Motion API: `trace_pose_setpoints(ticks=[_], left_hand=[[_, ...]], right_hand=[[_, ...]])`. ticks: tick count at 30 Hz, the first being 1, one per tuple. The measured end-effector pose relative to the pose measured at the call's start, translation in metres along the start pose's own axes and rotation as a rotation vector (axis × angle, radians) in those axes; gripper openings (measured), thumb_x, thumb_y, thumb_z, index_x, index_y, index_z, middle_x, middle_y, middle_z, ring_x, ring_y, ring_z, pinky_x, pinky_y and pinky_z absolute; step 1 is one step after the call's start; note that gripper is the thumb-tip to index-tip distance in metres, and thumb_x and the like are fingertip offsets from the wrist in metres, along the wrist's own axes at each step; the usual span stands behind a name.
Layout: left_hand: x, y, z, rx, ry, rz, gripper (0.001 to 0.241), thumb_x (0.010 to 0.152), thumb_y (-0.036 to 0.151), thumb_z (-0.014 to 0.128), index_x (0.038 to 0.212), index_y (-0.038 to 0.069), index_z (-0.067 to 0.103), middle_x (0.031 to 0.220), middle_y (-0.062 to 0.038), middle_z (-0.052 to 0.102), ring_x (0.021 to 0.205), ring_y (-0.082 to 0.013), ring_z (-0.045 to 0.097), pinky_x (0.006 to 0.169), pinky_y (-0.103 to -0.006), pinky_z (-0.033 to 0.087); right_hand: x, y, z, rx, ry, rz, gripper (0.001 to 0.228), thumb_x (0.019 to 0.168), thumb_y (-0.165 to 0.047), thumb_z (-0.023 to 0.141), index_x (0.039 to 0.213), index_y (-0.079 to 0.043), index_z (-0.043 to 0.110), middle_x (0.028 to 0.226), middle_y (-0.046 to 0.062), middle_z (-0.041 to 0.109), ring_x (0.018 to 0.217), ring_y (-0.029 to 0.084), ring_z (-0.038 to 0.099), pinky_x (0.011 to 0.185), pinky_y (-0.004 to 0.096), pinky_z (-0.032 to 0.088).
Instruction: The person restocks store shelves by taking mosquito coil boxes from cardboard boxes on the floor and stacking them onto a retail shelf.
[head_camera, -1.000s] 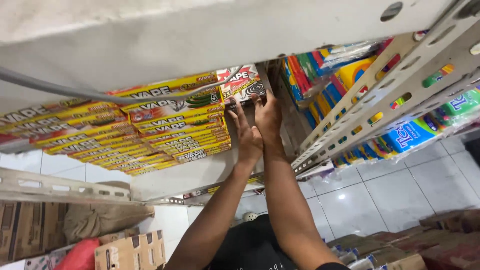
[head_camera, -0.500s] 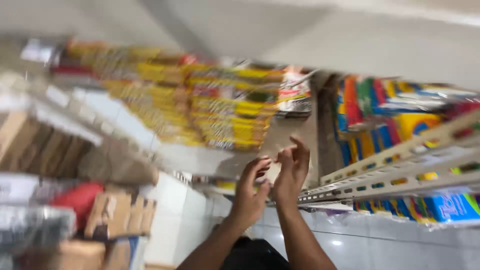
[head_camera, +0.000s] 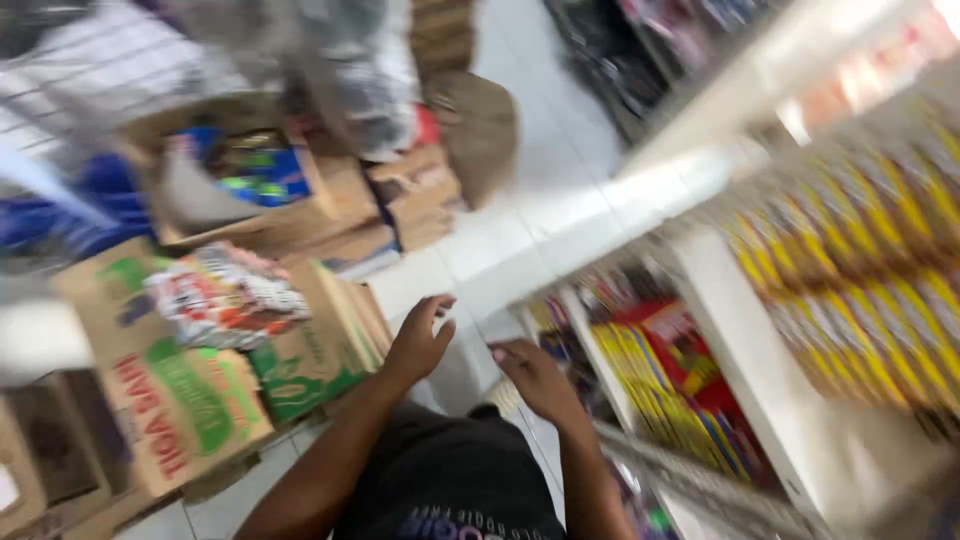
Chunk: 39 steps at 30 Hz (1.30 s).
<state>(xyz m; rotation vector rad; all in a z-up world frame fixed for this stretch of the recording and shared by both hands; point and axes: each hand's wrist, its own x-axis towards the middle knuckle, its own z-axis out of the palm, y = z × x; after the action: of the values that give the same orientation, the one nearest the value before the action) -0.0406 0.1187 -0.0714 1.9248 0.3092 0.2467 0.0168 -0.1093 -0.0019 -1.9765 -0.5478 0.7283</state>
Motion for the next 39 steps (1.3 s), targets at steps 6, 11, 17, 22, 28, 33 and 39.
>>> trace_pose_setpoints(ticks=[6,11,17,22,28,33,39], left_hand=[[-0.059,-0.116,-0.150,0.009,0.329,-0.208,0.020,0.099,0.016,0.063,0.116,0.004,0.063,0.108,-0.014,0.069,0.102,-0.0278,0.070,0.091,-0.0395,0.056],[-0.092,-0.193,-0.240,0.398,0.824,-0.094,0.042,0.097,0.014,0.066,0.133,-0.001,0.052,0.126,-0.026,0.060,0.119,-0.0465,0.055,0.101,-0.0526,0.044],[-0.093,-0.264,-0.280,0.283,0.711,-0.310,0.059,0.097,0.025,0.070,0.141,-0.005,0.044,0.126,-0.029,0.058,0.114,-0.0472,0.057,0.096,-0.0550,0.045],[-0.101,-0.252,-0.277,0.226,0.780,-0.294,0.048,0.099,0.026,0.069,0.135,0.001,0.050,0.127,-0.027,0.059,0.117,-0.0433,0.060,0.099,-0.0512,0.047],[-0.099,-0.195,-0.292,-0.182,0.706,-0.213,0.065,0.097,0.028,0.065,0.147,-0.004,0.041,0.138,-0.021,0.055,0.125,-0.0297,0.057,0.104,-0.0404,0.046],[-0.051,-0.148,-0.289,-0.583,0.273,0.008,0.057,0.092,0.020,0.062,0.143,-0.002,0.050,0.133,-0.013,0.061,0.123,-0.0210,0.058,0.110,-0.0362,0.045],[0.032,-0.088,-0.201,-0.750,-0.313,-0.041,0.063,0.096,0.015,0.064,0.155,0.000,0.049,0.117,-0.011,0.056,0.102,-0.0162,0.051,0.090,-0.0306,0.042]], right_hand=[[0.101,-0.012,0.148,-0.059,-0.226,0.043,0.048,0.099,-0.037,0.060,0.133,-0.004,0.065,0.116,0.015,0.076,0.106,0.022,0.072,0.092,0.033,0.054],[0.193,-0.020,0.296,-0.040,-0.215,-0.102,0.063,0.100,-0.039,0.062,0.141,0.008,0.052,0.120,0.018,0.071,0.105,0.023,0.071,0.090,0.035,0.053],[0.246,-0.066,0.408,-0.056,-0.157,-0.091,0.061,0.094,-0.029,0.064,0.142,0.006,0.049,0.102,0.021,0.075,0.093,0.031,0.073,0.080,0.038,0.055],[0.214,-0.113,0.417,-0.100,-0.085,-0.019,0.046,0.093,-0.029,0.064,0.129,-0.001,0.065,0.101,0.019,0.078,0.094,0.031,0.074,0.079,0.036,0.054],[0.178,-0.104,0.389,0.500,0.088,-0.011,0.068,0.097,-0.027,0.061,0.151,-0.005,0.026,0.115,0.004,0.065,0.096,0.019,0.072,0.078,0.034,0.056],[0.156,-0.080,0.297,0.886,0.150,0.352,0.034,0.102,-0.032,0.055,0.127,-0.008,0.056,0.077,0.001,0.057,0.064,0.011,0.051,0.057,0.028,0.041],[0.069,-0.040,0.176,0.910,0.233,0.129,0.034,0.108,-0.038,0.053,0.092,-0.009,0.059,0.066,0.000,0.052,0.054,0.009,0.040,0.049,0.026,0.029]])
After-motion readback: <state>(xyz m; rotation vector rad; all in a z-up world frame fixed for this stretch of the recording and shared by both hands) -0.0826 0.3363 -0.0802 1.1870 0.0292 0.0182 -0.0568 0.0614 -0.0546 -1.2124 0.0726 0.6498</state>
